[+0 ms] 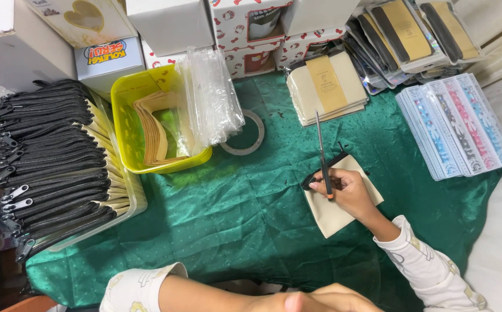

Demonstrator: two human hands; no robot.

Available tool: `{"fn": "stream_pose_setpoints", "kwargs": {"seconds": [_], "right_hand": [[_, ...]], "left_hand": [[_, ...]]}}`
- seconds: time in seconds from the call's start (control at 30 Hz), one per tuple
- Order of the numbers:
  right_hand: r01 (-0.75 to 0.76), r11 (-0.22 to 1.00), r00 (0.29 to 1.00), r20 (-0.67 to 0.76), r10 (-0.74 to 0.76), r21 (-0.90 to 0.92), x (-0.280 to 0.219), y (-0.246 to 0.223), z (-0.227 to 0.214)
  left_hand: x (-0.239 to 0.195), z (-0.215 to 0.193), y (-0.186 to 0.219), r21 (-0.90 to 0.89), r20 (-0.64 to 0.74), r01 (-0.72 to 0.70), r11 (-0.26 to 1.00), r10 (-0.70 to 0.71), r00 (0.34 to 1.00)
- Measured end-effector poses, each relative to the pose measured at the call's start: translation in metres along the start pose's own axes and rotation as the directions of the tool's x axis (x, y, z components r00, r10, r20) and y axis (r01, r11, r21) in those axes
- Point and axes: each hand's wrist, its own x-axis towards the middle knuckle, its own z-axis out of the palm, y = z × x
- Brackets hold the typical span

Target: The person aligns a black zipper along the edge of a cream-colored fabric pouch and uses scissors to trim the excess zipper length. The person then inspects the trimmed edge.

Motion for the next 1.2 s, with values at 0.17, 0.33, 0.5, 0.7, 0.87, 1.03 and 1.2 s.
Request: {"fn": "stream_pose_setpoints", "kwargs": {"seconds": [0.17,0.33,0.5,0.7,0.87,1.03,1.2], "right_hand": [[-0.002,0.996,1.0,-0.008,0.003,0.09,0.001,0.008,0.002],[0.027,0.996,1.0,0.003,-0.028,0.085,-0.001,-0.001,0.001],[0.044,0.994,0.999,0.018,-0.046,0.099,-0.002,-0.002,0.001],[0.041,0.994,0.999,0.027,-0.044,0.097,-0.002,-0.003,0.0],[0.14,0.981,0.986,0.076,-0.152,0.134,0.005,0.022,-0.006],[0.063,0.992,0.997,0.036,-0.068,0.108,-0.001,-0.001,0.0],[0.24,0.955,0.971,-0.036,-0.237,0.176,-0.004,0.001,0.005]], "left_hand": [[0.009,0.022,0.063,0.411,-0.292,-0.286,0.866,0.422,0.858],[0.022,-0.007,0.062,0.365,-0.698,-0.243,0.899,0.437,0.568],[0.024,-0.005,0.063,0.363,-0.732,-0.169,0.916,0.393,0.557],[0.029,0.004,0.068,0.379,-0.775,-0.115,0.918,0.382,0.503],[0.034,0.018,0.08,0.362,-0.777,-0.107,0.926,0.363,0.514],[0.033,-0.025,0.067,0.365,-0.78,-0.156,0.918,0.393,0.487],[0.042,-0.083,0.064,0.632,-0.684,-0.201,0.748,0.661,0.308]]}}
